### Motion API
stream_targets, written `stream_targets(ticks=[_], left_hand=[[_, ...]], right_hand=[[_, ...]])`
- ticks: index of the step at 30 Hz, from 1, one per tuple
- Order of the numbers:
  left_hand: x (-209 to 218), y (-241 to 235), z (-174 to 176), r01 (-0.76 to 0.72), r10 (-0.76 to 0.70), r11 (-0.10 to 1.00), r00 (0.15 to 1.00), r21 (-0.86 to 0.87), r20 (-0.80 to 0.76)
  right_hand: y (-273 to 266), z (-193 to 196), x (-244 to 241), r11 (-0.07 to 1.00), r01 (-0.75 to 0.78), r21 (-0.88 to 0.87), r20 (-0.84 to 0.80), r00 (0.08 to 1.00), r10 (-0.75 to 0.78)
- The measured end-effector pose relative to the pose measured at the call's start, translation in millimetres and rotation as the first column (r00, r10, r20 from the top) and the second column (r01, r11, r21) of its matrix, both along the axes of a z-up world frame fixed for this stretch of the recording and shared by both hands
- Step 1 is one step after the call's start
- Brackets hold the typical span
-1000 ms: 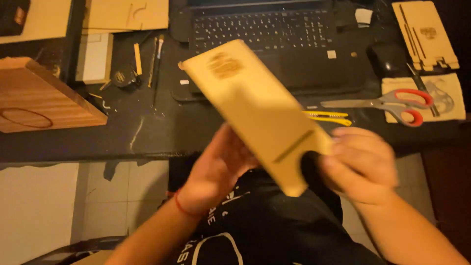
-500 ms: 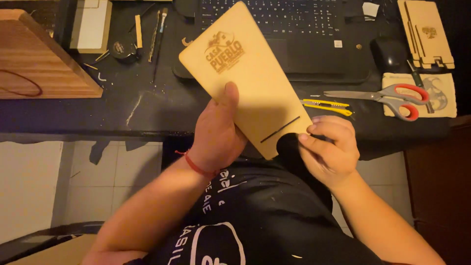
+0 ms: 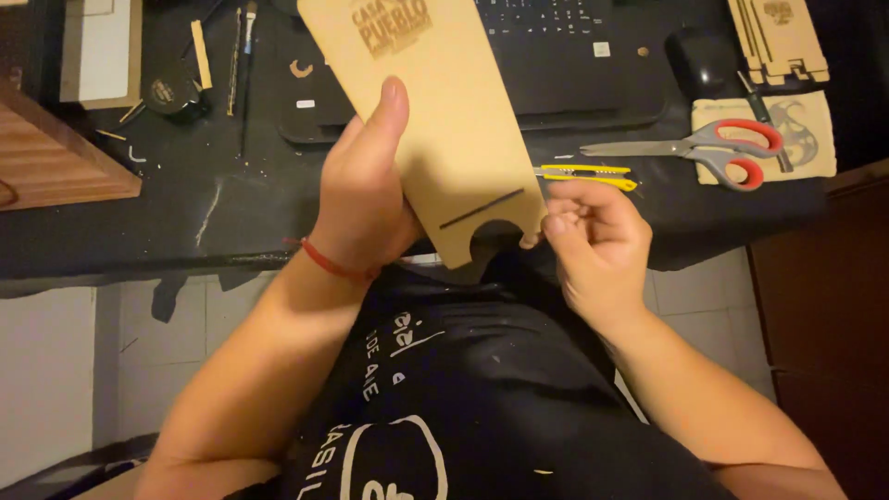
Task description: Sanding the edges of laser-cut wooden pieces and assembling them into a stand.
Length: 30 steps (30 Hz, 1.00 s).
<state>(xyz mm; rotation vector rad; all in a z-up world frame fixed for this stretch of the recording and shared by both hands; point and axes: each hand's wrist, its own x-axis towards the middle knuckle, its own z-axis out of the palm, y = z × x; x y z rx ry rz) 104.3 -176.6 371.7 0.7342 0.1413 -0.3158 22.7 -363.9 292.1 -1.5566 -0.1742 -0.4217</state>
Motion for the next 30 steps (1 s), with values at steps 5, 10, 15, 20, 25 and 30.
stream_targets(ticks=[5, 10, 15, 20, 25, 30], left_hand=[[15.6, -9.8, 5.3, 0.017, -0.005, 0.995, 0.992, -0.097, 0.127], [34.2, -18.6, -5.2, 0.266, -0.098, 0.903, 0.892, -0.337, 0.441], [24.2, -22.4, 18.1, 0.151, 0.009, 0.961, 0.821, -0.233, 0.57], [10.6, -17.8, 30.9, 0.158, -0.035, 0.975, 0.805, -0.157, 0.592], [8.4, -13.5, 28.9, 0.164, -0.075, 0.983, 0.77, -0.083, 0.633], [-2.1, -15.0, 32.2, 0.047, -0.193, 0.96, 0.827, 0.278, 0.528]], right_hand=[[1.0, 13.4, 8.6, 0.982, -0.021, 0.188, -0.065, 0.997, 0.034], [0.3, 29.3, 14.8, 0.964, -0.039, 0.262, 0.033, 0.999, 0.032], [2.2, 44.1, 12.6, 0.943, -0.015, 0.331, 0.055, 0.998, -0.003], [4.3, 43.5, 3.9, 0.943, -0.05, 0.329, 0.078, 0.997, 0.025], [9.2, 33.3, -3.7, 0.939, -0.098, 0.33, 0.116, 0.991, 0.063], [1.0, -16.4, 5.1, 0.961, -0.048, 0.272, 0.024, 0.999, 0.043]])
